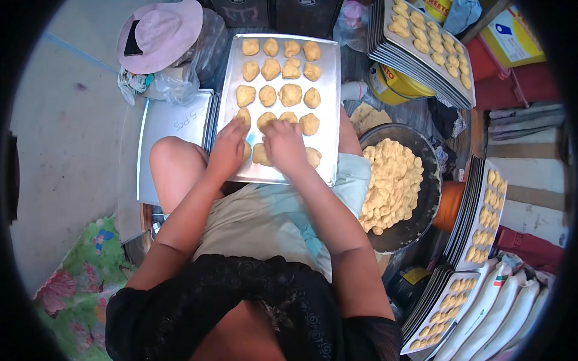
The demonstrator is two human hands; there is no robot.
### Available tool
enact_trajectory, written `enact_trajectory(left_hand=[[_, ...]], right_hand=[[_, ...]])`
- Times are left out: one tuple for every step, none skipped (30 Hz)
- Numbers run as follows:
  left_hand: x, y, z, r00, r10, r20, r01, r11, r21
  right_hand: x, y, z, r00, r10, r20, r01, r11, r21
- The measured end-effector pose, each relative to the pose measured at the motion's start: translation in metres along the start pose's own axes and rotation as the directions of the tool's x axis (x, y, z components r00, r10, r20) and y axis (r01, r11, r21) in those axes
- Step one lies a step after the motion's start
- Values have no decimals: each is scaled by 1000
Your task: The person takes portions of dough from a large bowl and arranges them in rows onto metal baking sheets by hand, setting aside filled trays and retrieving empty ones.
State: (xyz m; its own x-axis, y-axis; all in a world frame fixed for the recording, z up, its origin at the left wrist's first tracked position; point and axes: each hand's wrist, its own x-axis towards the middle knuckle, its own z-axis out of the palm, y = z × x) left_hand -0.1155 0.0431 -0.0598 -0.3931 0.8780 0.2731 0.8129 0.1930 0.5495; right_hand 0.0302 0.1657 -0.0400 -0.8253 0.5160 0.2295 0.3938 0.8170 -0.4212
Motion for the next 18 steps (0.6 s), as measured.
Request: enact_trajectory(left_hand=[[9,-1,2,999,-35,-40,35,999,-13],[13,-6,5,997,-41,-72,42,999,7],[16,-9,5,997,-72,-32,71,997,-11],[18,-12,6,995,-101,8,101,994,-27],[18,-15,6,990,-133,51,135,990,-42],[19,-16,5,997,-80,22,80,996,-29],[19,-16,5,994,-101,31,102,994,-41],[18,-15,4,992,-120,42,122,991,-55],[17,-12,4,989,-137,57,141,988,-70],[17,-12,4,995,-99,31,100,994,-40],[16,-13,4,998,-60,6,60,998,-9],[14,-13,4,1000,-23,-20,23,999,23],[13,-9,3,1000,9,-5,-8,999,45],[10,-4,1,999,39,13,-39,997,64],[9,2,-2,997,68,32,-70,994,83],[9,9,-3,992,120,49,-123,990,70],[7,13,0,986,156,62,-160,985,63],[5,18,3,978,194,73,-198,979,55]], right_hand=[[11,0,0,996,59,-67,-61,998,-24],[17,2,4,996,82,37,-76,987,-140],[19,6,10,998,50,28,-46,991,-128],[21,11,16,1000,18,19,-15,993,-116],[21,16,23,1000,-14,14,15,995,-104],[23,16,23,1000,-11,17,12,997,-74],[21,16,23,1000,-5,20,6,999,-45],[19,16,23,1000,4,24,-3,1000,-16],[17,14,18,1000,9,-22,-8,1000,11],[15,11,12,997,14,-71,-11,999,37],[13,8,5,993,20,-120,-12,998,64],[10,9,-1,990,49,-130,-39,996,77],[6,13,-10,987,77,-139,-65,994,90],[1,19,-17,984,107,-145,-92,990,104],[-2,28,-24,981,117,-153,-101,989,111],[-7,39,-28,980,127,-154,-115,990,83],[-11,47,-31,978,136,-156,-129,990,55],[-13,48,-38,971,156,-179,-150,988,44]])
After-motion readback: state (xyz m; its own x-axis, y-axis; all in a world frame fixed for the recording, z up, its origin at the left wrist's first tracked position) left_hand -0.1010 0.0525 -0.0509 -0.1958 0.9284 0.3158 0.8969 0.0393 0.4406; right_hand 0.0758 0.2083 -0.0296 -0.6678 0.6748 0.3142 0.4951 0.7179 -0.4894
